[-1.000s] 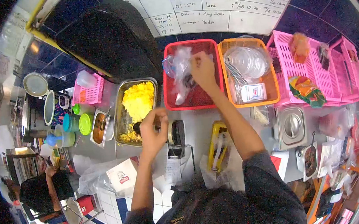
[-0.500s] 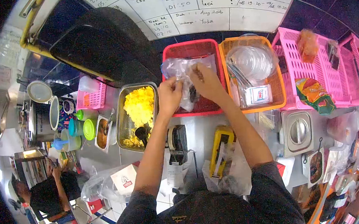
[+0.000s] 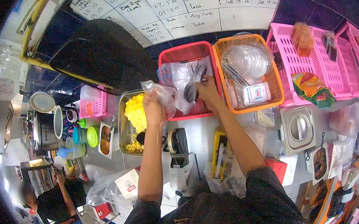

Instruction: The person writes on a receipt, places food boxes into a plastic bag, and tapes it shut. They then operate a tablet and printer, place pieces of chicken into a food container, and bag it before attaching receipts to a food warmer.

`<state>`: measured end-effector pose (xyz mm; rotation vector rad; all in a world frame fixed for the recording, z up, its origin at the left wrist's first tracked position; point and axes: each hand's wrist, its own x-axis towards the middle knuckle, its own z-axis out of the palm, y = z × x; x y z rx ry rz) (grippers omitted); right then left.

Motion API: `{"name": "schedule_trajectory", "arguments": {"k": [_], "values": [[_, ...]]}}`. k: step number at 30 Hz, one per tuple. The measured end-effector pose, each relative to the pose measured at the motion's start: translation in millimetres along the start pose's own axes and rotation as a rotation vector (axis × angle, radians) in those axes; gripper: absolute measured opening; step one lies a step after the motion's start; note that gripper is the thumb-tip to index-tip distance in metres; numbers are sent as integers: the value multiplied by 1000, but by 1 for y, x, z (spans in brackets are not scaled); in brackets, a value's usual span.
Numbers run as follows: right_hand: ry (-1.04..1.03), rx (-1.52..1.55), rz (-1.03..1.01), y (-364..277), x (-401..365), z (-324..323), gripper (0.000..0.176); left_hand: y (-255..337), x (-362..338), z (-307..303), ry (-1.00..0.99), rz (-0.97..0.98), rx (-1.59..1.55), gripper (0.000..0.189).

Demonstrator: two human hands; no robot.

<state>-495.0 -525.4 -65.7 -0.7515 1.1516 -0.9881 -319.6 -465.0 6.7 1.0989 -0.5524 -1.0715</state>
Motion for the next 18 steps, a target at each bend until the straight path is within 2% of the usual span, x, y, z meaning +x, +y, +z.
{"name": "schedule_trajectory", "arguments": {"k": [1, 2, 4, 5, 6, 8, 9, 10, 12, 13, 14, 16, 17, 18], "values": [[-50, 122, 4, 1, 1, -3, 60, 5, 0, -4, -25, 8, 12, 14], [-52, 121, 0, 1, 0, -9, 60, 8, 0, -5, -26, 12, 10, 14], [-147, 197, 38, -32, -30, -12, 51, 15, -2, -5, -36, -13, 365, 17], [-151, 195, 36, -43, -38, -12, 51, 7, 0, -6, -44, 147, 595, 13], [-149, 198, 11, -51, -45, -12, 49, -1, 1, -10, -39, 151, 594, 13], [-153, 198, -19, -61, -49, -15, 47, -13, 3, -16, -46, 546, 1173, 15], [-149, 152, -73, -65, -49, -20, 43, -9, 3, -18, -153, 313, 1080, 28], [-141, 106, -124, -68, -50, -26, 39, -9, 0, -16, -154, 313, 1077, 28], [-137, 118, -147, -76, -48, -37, 39, -13, -8, -7, -193, 144, 796, 27], [-140, 132, -168, -85, -51, -39, 38, -14, -14, 5, -162, 203, 658, 24], [-138, 128, -167, -92, -58, -43, 38, -13, -19, 13, -163, 200, 655, 24], [-61, 105, -118, -114, -77, -45, 40, 0, -26, 32, -153, 275, 992, 36], [52, -109, -308, -112, -75, -55, 41, -3, -25, 37, -144, 391, 1082, 52], [52, -112, -309, -111, -74, -72, 41, -5, -22, 37, -143, 391, 1078, 52]]}}
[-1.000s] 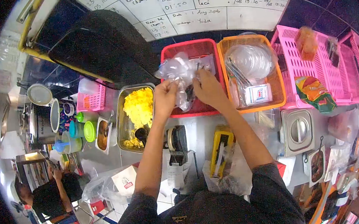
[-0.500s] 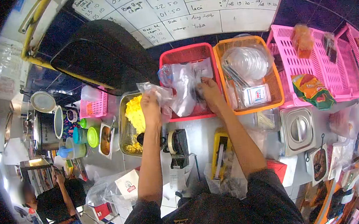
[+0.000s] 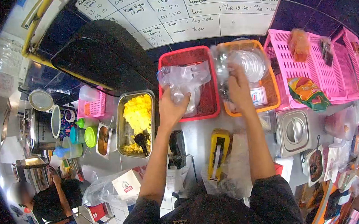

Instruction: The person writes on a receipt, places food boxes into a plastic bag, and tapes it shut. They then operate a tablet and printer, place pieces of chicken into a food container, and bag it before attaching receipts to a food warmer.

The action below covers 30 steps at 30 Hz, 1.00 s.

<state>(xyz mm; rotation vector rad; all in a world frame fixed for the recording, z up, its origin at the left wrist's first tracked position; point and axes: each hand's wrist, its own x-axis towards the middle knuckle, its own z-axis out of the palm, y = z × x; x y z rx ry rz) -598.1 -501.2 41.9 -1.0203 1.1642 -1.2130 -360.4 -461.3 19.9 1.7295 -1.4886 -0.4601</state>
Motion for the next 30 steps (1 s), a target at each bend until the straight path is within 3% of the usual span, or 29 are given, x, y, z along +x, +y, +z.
{"name": "schedule_trajectory", "arguments": {"k": [2, 3, 5, 8, 10, 12, 13, 15, 16, 19, 20, 22, 23, 26, 28, 30], "values": [[193, -596, -297, 9, 4, -36, 41, -11, 2, 5, 92, 125, 175, 54], [191, -599, -300, 20, 6, -51, 41, -19, 5, 8, 95, 124, 173, 54], [373, -1329, -370, 40, 7, -74, 39, -36, 8, 12, 57, 47, 262, 46], [256, -1247, -503, 9, 1, -23, 38, -33, 11, 9, 2, -5, 102, 36], [-36, -1155, -535, -5, 10, 28, 42, -37, 9, 11, 45, 39, 18, 26], [-217, -917, -838, 33, 44, 59, 32, -42, 8, 8, 41, 29, 13, 21], [-210, -911, -842, 48, 53, 69, 32, -39, 6, 3, 42, 37, 18, 21], [-356, -1253, -810, 59, 63, 89, 19, -37, 1, -10, 60, 32, 38, 25], [-354, -1248, -816, 57, 67, 93, 19, -39, 0, -16, 68, 31, 47, 28], [-139, -1051, -858, 39, 72, 95, 14, -64, -3, -27, 163, 153, -60, 43], [-157, -1055, -855, 32, 65, 93, 14, -74, -6, -28, 167, 137, -62, 43], [130, -670, -725, -7, 42, 89, 11, -56, -4, -41, 75, -28, -162, 39], [124, -677, -730, -16, 35, 87, 11, -44, -4, -46, 67, -95, -196, 35], [33, -554, -611, -40, 4, 89, 11, -20, -8, -53, 62, -55, -295, 29], [-218, -509, -502, -52, -37, 95, 9, 12, -20, -68, 26, -103, -410, 22], [-440, -457, -446, -51, -80, 108, 9, 24, -43, -85, -146, -173, -625, 22]]}}
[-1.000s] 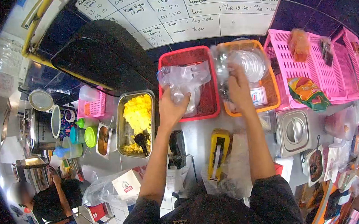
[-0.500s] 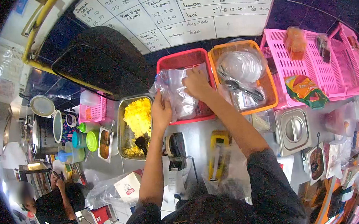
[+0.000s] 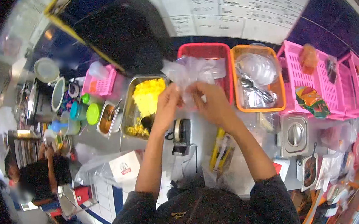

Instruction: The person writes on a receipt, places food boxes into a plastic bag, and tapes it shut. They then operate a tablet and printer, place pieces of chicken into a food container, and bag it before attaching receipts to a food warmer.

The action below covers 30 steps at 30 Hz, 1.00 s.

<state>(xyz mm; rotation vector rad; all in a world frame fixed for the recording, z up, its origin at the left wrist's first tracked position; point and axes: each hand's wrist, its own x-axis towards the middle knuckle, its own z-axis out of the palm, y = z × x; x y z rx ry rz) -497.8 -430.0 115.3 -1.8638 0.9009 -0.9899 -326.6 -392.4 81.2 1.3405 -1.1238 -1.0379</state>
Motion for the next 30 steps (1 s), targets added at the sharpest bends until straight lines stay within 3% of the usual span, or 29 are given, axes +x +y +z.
{"name": "schedule_trajectory", "arguments": {"k": [3, 4, 6, 7, 8, 9, 10, 11, 12, 13, 14, 15, 17, 18, 20, 22, 23, 25, 26, 28, 30], "values": [[-174, -171, -178, -28, -35, 20, 10, 16, -56, -21, -12, -51, 14, 19], [-201, -156, -191, -35, -43, 29, 10, 34, -76, -38, -45, -177, 127, 18], [-221, -89, -168, -48, -62, 52, 13, 26, -112, -73, -5, -86, 317, 15], [-264, -157, -141, -66, -68, 59, 19, 28, -131, -94, 45, 71, 471, 15], [-292, -132, -139, -79, -78, 74, 19, 39, -157, -117, 192, 56, 437, 17], [-229, -15, 13, -95, -93, 93, 23, 63, -184, -138, 332, 46, 403, 21], [-159, 92, 164, -110, -106, 114, 29, 79, -206, -157, 563, 184, 557, 25], [-153, 105, 78, -122, -119, 137, 40, 84, -227, -187, 790, 522, 673, 32], [-160, 97, -38, -140, -123, 159, 42, 91, -248, -210, 941, 686, 699, 34], [-156, 85, -156, -157, -125, 181, 45, 97, -269, -230, 974, 739, 611, 36], [-139, 84, -150, -168, -125, 207, 45, 97, -287, -249, 959, 746, 518, 39], [-81, -25, -219, -175, -123, 236, 41, 93, -310, -276, 864, 667, 451, 41], [7, -153, -280, -167, -125, 274, 37, 107, -296, -267, 552, 574, 1298, 46], [-32, -155, -223, -153, -128, 287, 32, 96, -278, -273, 363, 620, 1228, 41], [-57, -173, -165, -144, -129, 287, 27, 69, -263, -292, 3, 240, 1128, 32], [-63, 249, 279, -151, -137, 266, 21, 26, -262, -306, -255, 133, 1314, 26], [-50, 236, 281, -155, -142, 264, 21, 18, -261, -303, -394, 128, 1206, 24], [12, 573, 351, -168, -154, 263, 15, 16, -244, -277, -652, 135, 949, 19], [26, 568, 350, -181, -159, 265, 15, 15, -231, -261, -774, 142, 796, 16], [58, 190, 158, -209, -166, 271, 12, -2, -215, -240, -783, 291, 516, 13], [69, 103, 162, -220, -168, 276, 12, -17, -197, -220, -831, 369, 344, 14]]}}
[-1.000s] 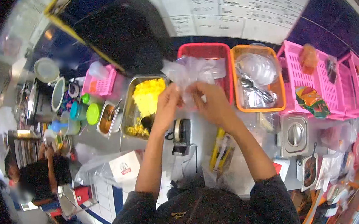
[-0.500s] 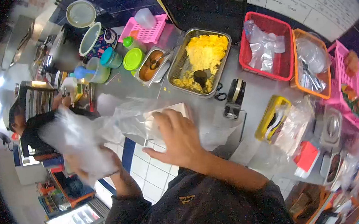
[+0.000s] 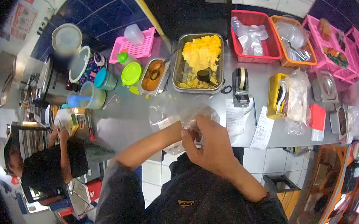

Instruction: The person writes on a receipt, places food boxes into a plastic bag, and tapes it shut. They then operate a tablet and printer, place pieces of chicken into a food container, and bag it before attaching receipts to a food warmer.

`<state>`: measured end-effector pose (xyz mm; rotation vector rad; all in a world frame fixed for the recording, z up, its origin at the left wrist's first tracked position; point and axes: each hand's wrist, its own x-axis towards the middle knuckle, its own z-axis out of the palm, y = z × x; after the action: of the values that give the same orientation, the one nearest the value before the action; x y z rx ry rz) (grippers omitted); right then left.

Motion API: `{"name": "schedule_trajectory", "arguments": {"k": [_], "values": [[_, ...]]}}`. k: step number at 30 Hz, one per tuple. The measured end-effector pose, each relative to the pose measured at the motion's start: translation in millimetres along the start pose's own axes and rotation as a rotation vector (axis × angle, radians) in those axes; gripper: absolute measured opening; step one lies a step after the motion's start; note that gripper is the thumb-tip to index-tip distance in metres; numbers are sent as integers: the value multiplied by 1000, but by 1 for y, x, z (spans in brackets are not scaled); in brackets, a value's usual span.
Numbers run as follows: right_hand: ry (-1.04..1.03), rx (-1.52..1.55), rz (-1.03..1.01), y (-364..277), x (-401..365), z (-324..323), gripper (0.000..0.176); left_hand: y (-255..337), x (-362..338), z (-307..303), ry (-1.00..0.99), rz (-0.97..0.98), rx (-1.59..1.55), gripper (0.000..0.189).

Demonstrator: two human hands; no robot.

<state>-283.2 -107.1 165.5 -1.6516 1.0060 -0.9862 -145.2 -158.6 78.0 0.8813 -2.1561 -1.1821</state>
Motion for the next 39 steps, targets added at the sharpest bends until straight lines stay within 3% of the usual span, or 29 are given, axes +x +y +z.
{"name": "schedule_trajectory", "arguments": {"k": [6, 12, 15, 17, 19, 20, 22, 23, 24, 25, 26, 28, 30, 32, 33, 34, 35, 37, 38, 39], "values": [[118, -164, -36, -7, -20, 8, 18, -16, 28, 15, -207, 59, 15, 21], [302, -58, -18, -11, -32, -10, 11, -1, 12, 13, -371, 93, 278, 31], [271, -25, -9, 1, -29, -18, 7, 30, -28, -31, -479, -57, 576, 36], [297, 56, 58, 9, -29, -17, 8, 74, -45, -73, -688, -422, 633, 48], [320, 201, 138, 13, -29, -17, 7, 101, -66, -99, -869, -481, 964, 35], [315, 196, 146, 12, -28, -15, 7, 103, -80, -103, -868, -481, 953, 35], [284, 367, 155, 6, -24, -10, 7, 109, -102, -106, -766, -308, 1422, 29], [249, 263, 133, 4, -23, -7, 8, 111, -104, -106, -764, -310, 1412, 29], [245, 259, 141, 3, -21, -1, 8, 116, -102, -104, -516, -89, 1326, 27], [208, 152, 20, 1, -16, 10, 9, 118, -100, -100, -271, 126, 1221, 31], [175, 44, -100, 0, -11, 19, 11, 116, -96, -95, -277, 133, 1211, 31], [93, -26, -146, -2, -8, 32, 14, 111, -88, -84, 37, -78, 782, 36], [81, 27, -83, -4, -9, 36, 24, 103, -84, -80, 95, -44, 589, 36], [47, -176, -299, 14, -9, 32, 29, 86, -86, -76, 160, -40, 417, 32], [10, -192, -312, 26, -12, 23, 48, 83, -86, -77, 158, -37, 413, 32], [11, -192, -311, 32, -13, 18, 48, 80, -87, -79, 161, -15, 391, 30], [92, -220, -253, 37, -13, 15, 57, 77, -88, -81, 169, 4, 370, 28], [45, -229, -112, 75, -15, 27, 81, 72, -78, -64, 252, 36, 288, 25], [-8, -219, -180, 110, -16, 46, 72, 69, -76, -57, 323, 78, 209, 23], [0, -259, -174, 131, -19, 58, 66, 61, -79, -55, 206, 20, 191, 39]]}}
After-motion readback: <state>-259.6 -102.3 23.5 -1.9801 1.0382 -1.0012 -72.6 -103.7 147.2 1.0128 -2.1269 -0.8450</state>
